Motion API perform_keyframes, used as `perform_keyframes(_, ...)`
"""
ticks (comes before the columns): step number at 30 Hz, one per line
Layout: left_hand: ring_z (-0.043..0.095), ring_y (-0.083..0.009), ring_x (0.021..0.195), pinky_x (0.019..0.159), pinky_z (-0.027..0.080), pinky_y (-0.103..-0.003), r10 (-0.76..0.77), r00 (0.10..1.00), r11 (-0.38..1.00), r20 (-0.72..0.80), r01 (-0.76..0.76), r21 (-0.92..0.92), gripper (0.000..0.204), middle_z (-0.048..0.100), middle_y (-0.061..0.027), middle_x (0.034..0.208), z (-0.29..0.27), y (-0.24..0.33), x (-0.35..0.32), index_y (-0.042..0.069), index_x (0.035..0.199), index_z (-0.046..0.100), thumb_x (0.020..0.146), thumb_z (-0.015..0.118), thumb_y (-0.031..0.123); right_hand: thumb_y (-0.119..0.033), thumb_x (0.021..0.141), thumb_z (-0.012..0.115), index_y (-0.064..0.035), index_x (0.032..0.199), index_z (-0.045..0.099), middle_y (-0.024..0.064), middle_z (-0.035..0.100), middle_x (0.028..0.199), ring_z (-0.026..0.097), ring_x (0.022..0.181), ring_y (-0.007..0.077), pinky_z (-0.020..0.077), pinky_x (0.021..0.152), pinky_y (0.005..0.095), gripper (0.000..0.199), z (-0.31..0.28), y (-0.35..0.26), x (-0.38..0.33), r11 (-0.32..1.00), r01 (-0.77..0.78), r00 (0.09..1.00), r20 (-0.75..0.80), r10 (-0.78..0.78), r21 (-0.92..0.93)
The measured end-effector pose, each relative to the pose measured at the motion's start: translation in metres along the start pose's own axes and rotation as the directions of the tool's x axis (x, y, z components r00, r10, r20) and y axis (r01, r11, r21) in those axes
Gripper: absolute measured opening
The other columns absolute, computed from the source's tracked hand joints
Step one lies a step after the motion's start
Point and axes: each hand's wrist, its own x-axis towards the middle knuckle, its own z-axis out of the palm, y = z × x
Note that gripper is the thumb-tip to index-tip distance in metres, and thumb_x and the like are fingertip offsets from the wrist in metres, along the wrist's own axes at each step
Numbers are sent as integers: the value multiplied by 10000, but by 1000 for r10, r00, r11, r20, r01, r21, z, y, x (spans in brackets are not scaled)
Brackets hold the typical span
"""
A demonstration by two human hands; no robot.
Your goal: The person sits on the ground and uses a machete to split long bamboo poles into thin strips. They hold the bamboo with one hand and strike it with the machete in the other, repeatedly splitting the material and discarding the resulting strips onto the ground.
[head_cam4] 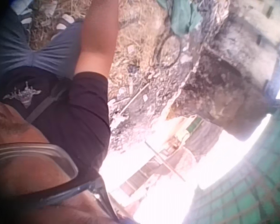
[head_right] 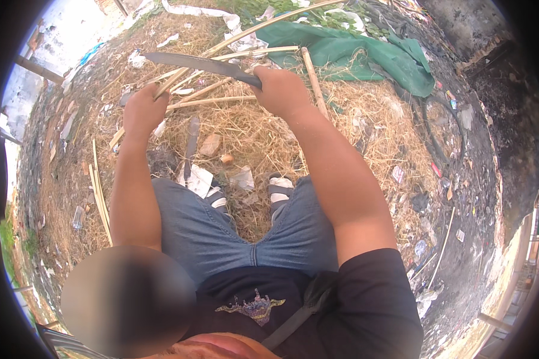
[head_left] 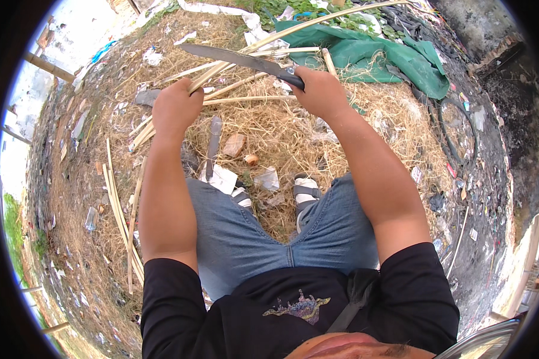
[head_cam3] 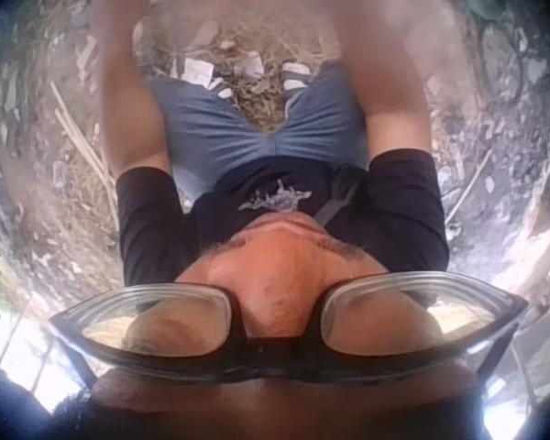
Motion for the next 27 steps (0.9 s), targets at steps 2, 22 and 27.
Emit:
perform_keyframes(2, 689, -389, 874, 778, 515, -503, 15, 999, 999, 39, -16, 29, 298, 718, -169, 870, 0, 4, -2, 106, 942, 704, 933, 632, 395, -254, 906, 733, -126, 980, 631, 153, 695, 778, 678, 763, 409, 524, 666, 531, 180, 8, 7, 1, 989, 143, 982, -117, -146, -35)
perform_keyframes(22, 707, -378, 866, 771, 540, -494, -19, 1000, 997, -18, 20, 73, 256, 737, -156, 873, -9, 2, -1, 126, 961, 739, 897, 648, 357, -471, 1003, 642, -59, 941, 680, 175, 663, 723, 649, 706, 403, 480, 656, 487, 419, -6, 69, 6, 943, -294, 917, -232, 324, 158)
perform_keyframes(27, 707, -388, 835, 747, 546, -497, 19, 999, 996, -27, -16, 85, 252, 734, -158, 847, -6, -4, -1, 126, 952, 738, 893, 654, 356, -398, 979, 670, -97, 1002, 680, 152, 717, 822, 704, 807, 382, 540, 709, 503, 302, -11, 41, 3, 975, -219, 974, -60, 221, 29)
